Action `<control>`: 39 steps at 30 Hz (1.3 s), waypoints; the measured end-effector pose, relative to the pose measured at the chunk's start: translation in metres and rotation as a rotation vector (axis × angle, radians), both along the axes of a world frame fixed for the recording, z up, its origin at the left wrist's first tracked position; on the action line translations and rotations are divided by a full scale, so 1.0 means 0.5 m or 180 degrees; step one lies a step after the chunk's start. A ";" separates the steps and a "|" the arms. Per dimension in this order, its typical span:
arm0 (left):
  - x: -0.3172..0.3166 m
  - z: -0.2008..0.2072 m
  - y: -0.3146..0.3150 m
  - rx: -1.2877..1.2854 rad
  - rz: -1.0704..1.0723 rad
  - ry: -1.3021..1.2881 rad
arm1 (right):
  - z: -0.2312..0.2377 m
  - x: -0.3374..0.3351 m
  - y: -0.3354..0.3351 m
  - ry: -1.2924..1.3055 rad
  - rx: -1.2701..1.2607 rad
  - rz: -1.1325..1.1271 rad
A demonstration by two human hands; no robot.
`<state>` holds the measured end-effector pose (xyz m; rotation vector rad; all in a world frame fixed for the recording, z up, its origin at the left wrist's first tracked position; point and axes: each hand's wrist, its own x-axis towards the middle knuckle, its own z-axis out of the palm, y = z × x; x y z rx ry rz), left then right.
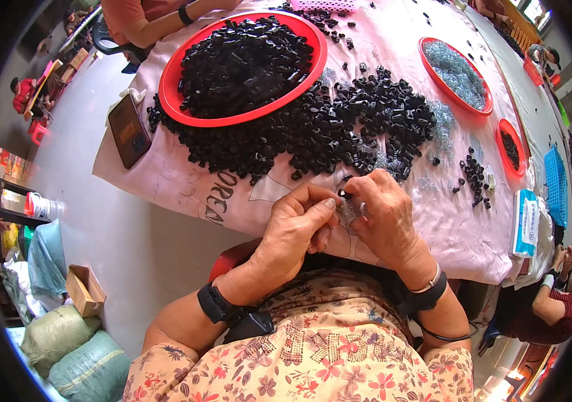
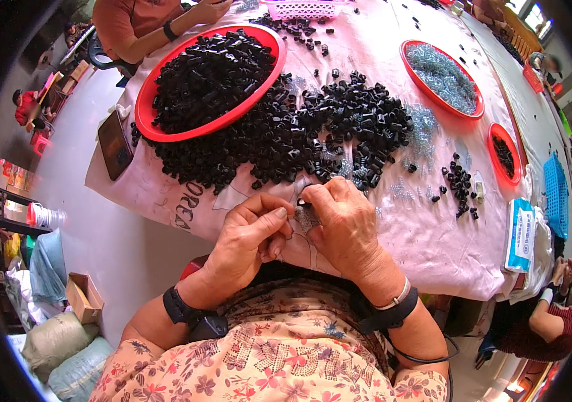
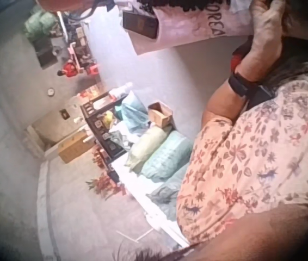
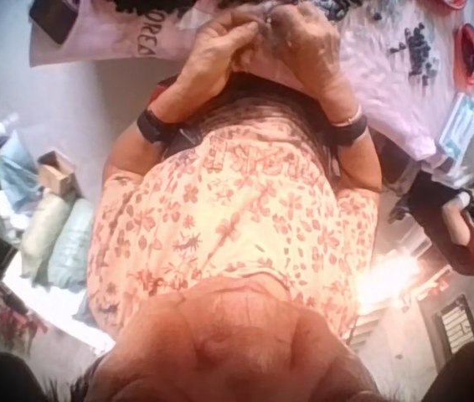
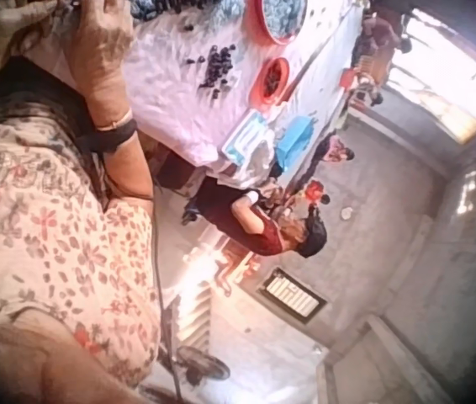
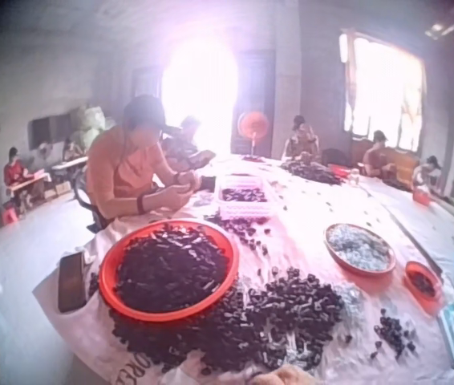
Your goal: Assembling small plastic clips with metal rivets by hand at a production table.
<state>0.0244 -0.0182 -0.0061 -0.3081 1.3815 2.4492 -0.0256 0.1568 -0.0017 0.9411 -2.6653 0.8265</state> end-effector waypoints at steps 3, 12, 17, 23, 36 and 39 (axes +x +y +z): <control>0.000 0.007 -0.001 0.0024 0.0001 -0.0055 | -0.004 0.003 0.007 -0.0115 -0.0421 0.0006; 0.003 0.028 0.003 -0.0366 -0.0857 0.0288 | 0.042 0.059 0.028 -0.0496 -0.1053 0.0350; 0.000 0.004 -0.004 -0.0191 -0.1048 0.0339 | 0.040 0.073 0.034 -0.0918 -0.1298 0.0298; -0.009 0.000 -0.010 0.0844 -0.0863 0.0037 | 0.027 0.075 0.070 -0.1145 -0.1493 -0.0276; -0.006 -0.007 -0.011 0.1202 -0.0927 -0.0115 | 0.048 0.079 0.066 -0.0859 -0.1022 0.0351; -0.003 -0.001 -0.010 0.0922 -0.0905 -0.0082 | 0.047 0.086 0.060 -0.1012 -0.1186 0.0346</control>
